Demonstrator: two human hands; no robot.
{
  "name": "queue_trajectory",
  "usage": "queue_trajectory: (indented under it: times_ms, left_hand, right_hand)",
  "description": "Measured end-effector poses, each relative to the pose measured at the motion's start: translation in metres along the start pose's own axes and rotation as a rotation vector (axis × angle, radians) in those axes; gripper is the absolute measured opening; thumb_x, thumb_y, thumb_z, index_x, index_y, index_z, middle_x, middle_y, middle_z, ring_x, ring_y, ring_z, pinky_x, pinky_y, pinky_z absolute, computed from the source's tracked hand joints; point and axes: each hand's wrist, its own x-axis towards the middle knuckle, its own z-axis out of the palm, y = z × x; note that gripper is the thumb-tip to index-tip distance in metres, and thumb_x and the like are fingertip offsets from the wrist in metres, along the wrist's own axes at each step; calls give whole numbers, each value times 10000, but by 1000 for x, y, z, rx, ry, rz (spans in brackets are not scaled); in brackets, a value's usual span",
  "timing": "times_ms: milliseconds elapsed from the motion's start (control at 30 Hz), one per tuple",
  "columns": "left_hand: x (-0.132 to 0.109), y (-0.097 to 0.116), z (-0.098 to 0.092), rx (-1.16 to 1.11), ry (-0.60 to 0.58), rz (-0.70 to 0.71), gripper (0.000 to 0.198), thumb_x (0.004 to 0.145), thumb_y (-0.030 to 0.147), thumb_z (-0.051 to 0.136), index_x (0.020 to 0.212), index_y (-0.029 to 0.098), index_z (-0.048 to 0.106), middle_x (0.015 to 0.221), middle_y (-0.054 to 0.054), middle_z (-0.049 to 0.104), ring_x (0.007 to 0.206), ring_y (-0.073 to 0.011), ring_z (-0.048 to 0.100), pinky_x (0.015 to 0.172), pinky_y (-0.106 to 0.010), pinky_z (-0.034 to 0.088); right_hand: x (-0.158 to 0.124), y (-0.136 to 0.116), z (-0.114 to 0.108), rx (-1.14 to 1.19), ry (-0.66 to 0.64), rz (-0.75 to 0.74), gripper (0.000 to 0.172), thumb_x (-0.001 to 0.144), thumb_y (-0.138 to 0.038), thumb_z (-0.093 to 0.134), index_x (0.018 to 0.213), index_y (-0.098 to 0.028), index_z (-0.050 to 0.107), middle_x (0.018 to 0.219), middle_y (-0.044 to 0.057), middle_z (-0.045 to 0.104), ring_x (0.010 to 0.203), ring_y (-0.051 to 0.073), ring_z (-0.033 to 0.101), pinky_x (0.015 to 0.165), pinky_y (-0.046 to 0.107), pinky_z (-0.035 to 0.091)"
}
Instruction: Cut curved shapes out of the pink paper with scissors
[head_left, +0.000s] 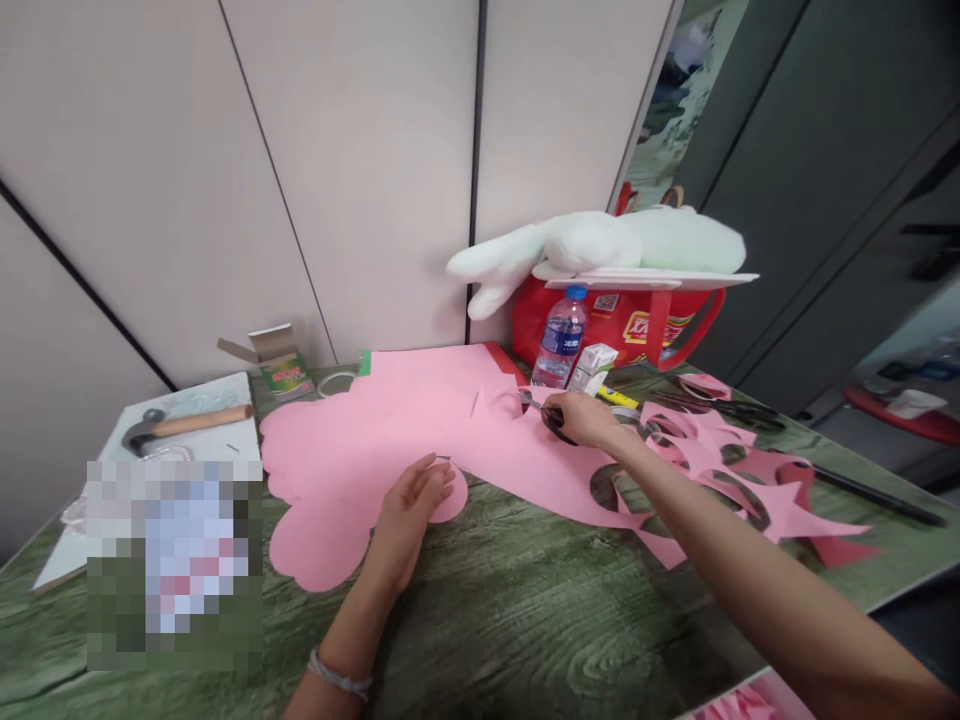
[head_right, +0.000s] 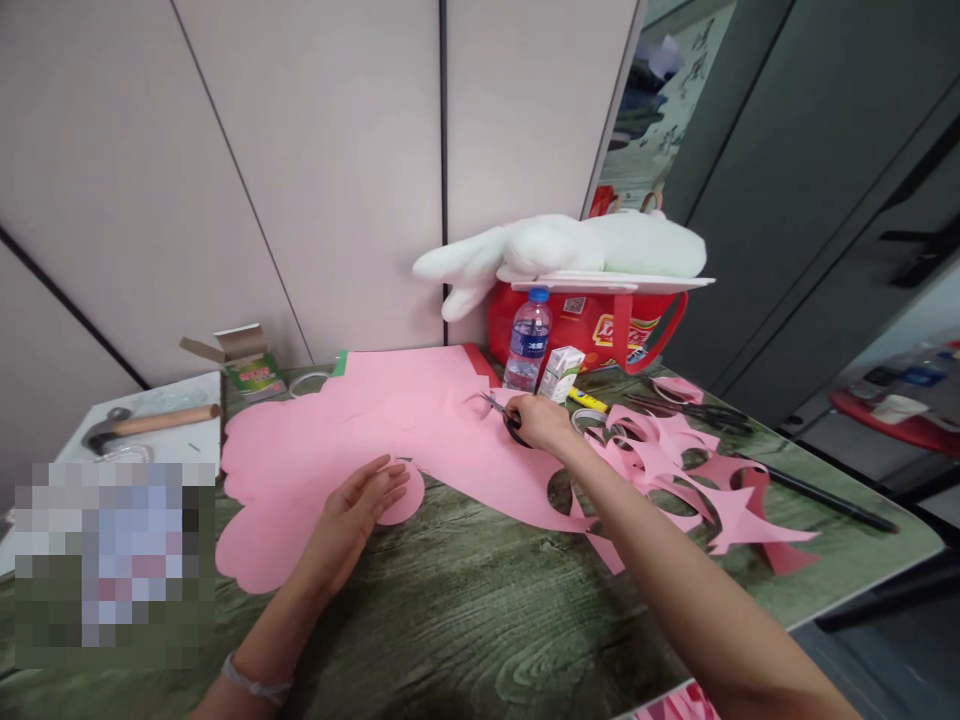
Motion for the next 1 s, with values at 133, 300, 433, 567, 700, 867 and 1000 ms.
queue_trajectory:
  times_ms: [133,300,433,567,700,867,1000]
  left_hand:
    - [1,-1,1,82,25,68,614,593,248,809,1152,152,571,1236,-157,622,1198,-261,539,1034,-384,390]
    - [0,-4,2,150,-47,142,831,570,245,824,1304,144,450,1356,-190,524,1264,-271,471,1055,-396,362]
    - [1,-5,-1,208,-99,220,868,625,269,797,1373,172,368,1374,-175,510,1273,-268,461,1041,-404,371]
    - [2,-2,-3,186,11,178,911,581,243,823,1374,191,377,1379,-166,509,1247,-263,490,1003,-358,404]
    - [-1,4,-2,155,-45,41,556,606,270,807,1111,134,618,1001,-117,731,905,-222,680,823,-321,513]
    - [-4,7,-3,179,-86,-16,224,622,306,785,715,122,694,643,-65,728,613,-203,684,639,-326,548]
    - [-4,8,-8,279,-39,-22,210,551,244,828,659,107,711,616,-56,723,562,-185,658,535,-263,505]
  right_hand:
    - [-10,-11,-46,97,-22,-148,115,652,-207,751,725,-199,663,665,10,673,648,182,620,546,243,390]
    - [-19,-29,-102,440,-224,-413,216,589,-259,793,733,-177,656,594,-31,636,516,113,535,482,214,366]
    - [-14,-42,-121,515,-311,-503,191,589,-211,770,690,-128,631,547,-70,579,494,60,480,481,186,327]
    - [-5,-48,-123,545,-363,-570,129,652,-138,675,741,-64,619,612,-77,590,555,33,485,518,179,311]
    - [5,-51,-120,575,-360,-592,134,627,-143,680,712,-76,601,576,-99,555,534,31,467,508,173,316]
    - [20,-56,-104,598,-297,-610,185,624,-217,716,713,-111,593,556,-92,550,505,45,453,483,180,317]
    - [21,-58,-94,512,-275,-681,208,599,-250,764,671,-151,596,584,-57,590,527,78,490,505,196,359]
